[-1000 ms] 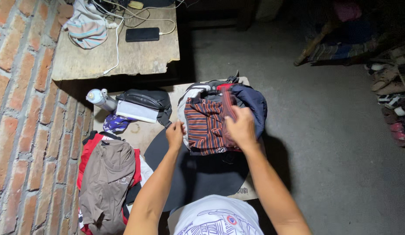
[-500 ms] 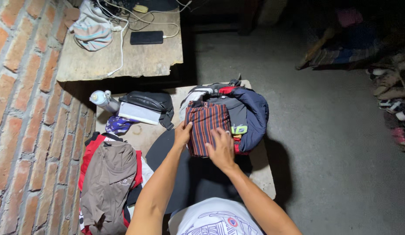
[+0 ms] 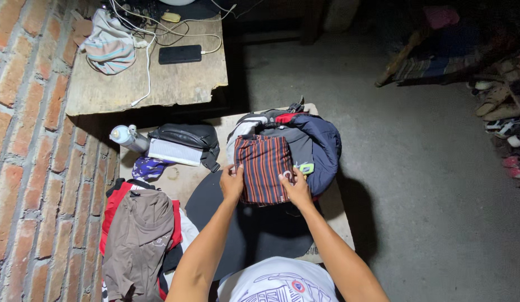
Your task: The person folds a striped shirt, a brown t-shirt, and a red t-shirt on a table and places them into an open backpack. The person handles each garment one at a time, folding them neatly before inserting them into the bag.
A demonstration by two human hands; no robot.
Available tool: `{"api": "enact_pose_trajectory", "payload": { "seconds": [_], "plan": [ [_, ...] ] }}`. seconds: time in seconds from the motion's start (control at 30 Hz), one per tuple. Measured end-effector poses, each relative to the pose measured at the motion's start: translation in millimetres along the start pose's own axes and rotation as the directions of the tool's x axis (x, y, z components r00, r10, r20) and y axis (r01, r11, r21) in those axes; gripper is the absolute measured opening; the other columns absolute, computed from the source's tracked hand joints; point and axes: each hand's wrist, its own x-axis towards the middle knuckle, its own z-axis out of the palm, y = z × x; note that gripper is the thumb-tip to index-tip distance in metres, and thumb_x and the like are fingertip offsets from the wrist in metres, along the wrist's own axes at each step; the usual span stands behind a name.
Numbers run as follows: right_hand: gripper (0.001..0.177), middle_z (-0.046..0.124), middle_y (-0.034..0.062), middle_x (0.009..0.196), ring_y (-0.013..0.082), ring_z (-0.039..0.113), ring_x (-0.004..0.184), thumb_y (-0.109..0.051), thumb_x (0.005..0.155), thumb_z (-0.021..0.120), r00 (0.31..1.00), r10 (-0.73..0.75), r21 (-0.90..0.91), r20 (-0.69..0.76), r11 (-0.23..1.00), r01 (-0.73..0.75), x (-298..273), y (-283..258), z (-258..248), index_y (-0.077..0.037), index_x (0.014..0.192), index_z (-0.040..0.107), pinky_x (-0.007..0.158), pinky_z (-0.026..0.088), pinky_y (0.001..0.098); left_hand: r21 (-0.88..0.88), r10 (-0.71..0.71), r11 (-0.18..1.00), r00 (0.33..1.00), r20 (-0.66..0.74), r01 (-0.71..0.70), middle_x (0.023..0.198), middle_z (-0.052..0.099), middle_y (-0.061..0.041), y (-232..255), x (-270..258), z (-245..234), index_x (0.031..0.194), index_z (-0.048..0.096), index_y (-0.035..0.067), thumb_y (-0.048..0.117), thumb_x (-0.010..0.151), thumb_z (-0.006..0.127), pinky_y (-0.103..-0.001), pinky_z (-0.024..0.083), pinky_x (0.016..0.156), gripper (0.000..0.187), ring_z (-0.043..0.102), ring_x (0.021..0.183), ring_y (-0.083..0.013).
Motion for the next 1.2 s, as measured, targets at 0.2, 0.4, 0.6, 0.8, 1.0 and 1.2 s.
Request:
{"api": "enact_pose_trajectory", "payload": {
  "seconds": [0.2,0.4,0.6,0.8,1.0,1.2],
  "plan": [
    [0.066,0.074,0.0101,0.111,0.0174,0.071,0.095,-0.030,0.077,0.084,0.898,0.111,0.323,0.426,0.908,-0.266,14.0,-31.0,-17.9,0.001,0.131,0.061,0.083,0.058,0.0348,0.017,-0.042,0.999,0.997,0.061,0.042,0.103,0.075,-0.014,-35.0,-10.9,1.7,0.119,0.070,0.002,0.051,0.089,0.074,-0.040,0.054,0.090,0.058,0.071,0.099,-0.0269],
    [0.058,0.075,0.0115,0.110,0.0192,0.071,0.094,-0.012,0.075,0.081,0.898,-0.079,0.353,0.433,0.931,-0.089,-12.3,-83.9,-17.4,0.003,0.127,0.061,0.086,0.058,0.0348,0.046,0.143,0.989,0.983,-0.116,-0.138,0.098,0.070,-0.011,-44.2,-28.7,-5.0,0.112,0.074,0.005,0.044,0.088,0.072,-0.041,0.055,0.081,0.046,0.068,0.086,-0.0275],
    [0.065,0.071,0.0235,0.110,0.0419,0.071,0.106,-0.002,0.077,0.067,0.829,-0.398,-0.160,0.393,0.858,0.488,-69.8,-154.0,-22.0,-0.003,0.141,0.056,0.091,0.057,0.0417,-0.463,-0.298,0.544,0.677,0.673,0.700,0.117,0.062,-0.018,-1.9,-47.2,-36.1,0.133,0.059,0.006,0.059,0.100,0.042,-0.050,0.048,0.084,0.064,0.059,0.102,-0.0342],
    [0.068,0.055,0.0235,0.145,0.0468,0.046,0.135,0.000,0.072,0.069,0.460,-0.622,-0.196,0.633,0.446,0.873,-149.6,-201.4,-36.9,-0.006,0.139,0.061,0.111,0.034,0.0540,-0.659,0.432,-0.103,0.631,0.645,0.745,0.131,0.060,-0.015,40.8,-84.3,-91.1,0.139,0.052,0.011,0.058,0.097,0.040,-0.051,0.051,0.094,0.064,0.060,0.115,-0.0329],
    [0.065,0.054,0.0223,0.147,0.0418,0.042,0.145,-0.025,0.081,0.084,0.498,-0.711,-0.032,0.496,0.558,0.829,-155.6,-204.1,-65.9,-0.008,0.138,0.057,0.121,0.024,0.0532,-0.655,0.420,-0.149,0.647,0.636,0.741,0.129,0.062,-0.016,51.7,-99.1,-106.2,0.136,0.054,0.009,0.057,0.095,0.045,-0.052,0.052,0.095,0.063,0.062,0.115,-0.0332],
    [0.075,0.047,0.0263,0.147,0.0376,0.046,0.136,-0.027,0.087,0.075,0.913,-0.403,0.292,0.065,0.883,0.369,-116.7,-161.0,-75.7,-0.001,0.148,0.039,0.109,0.040,0.0503,-0.633,0.413,-0.115,0.617,0.670,0.765,0.127,0.065,-0.016,55.2,-104.3,-93.8,0.133,0.057,0.007,0.056,0.093,0.049,-0.052,0.053,0.096,0.063,0.064,0.114,-0.0335]
  ]
}}
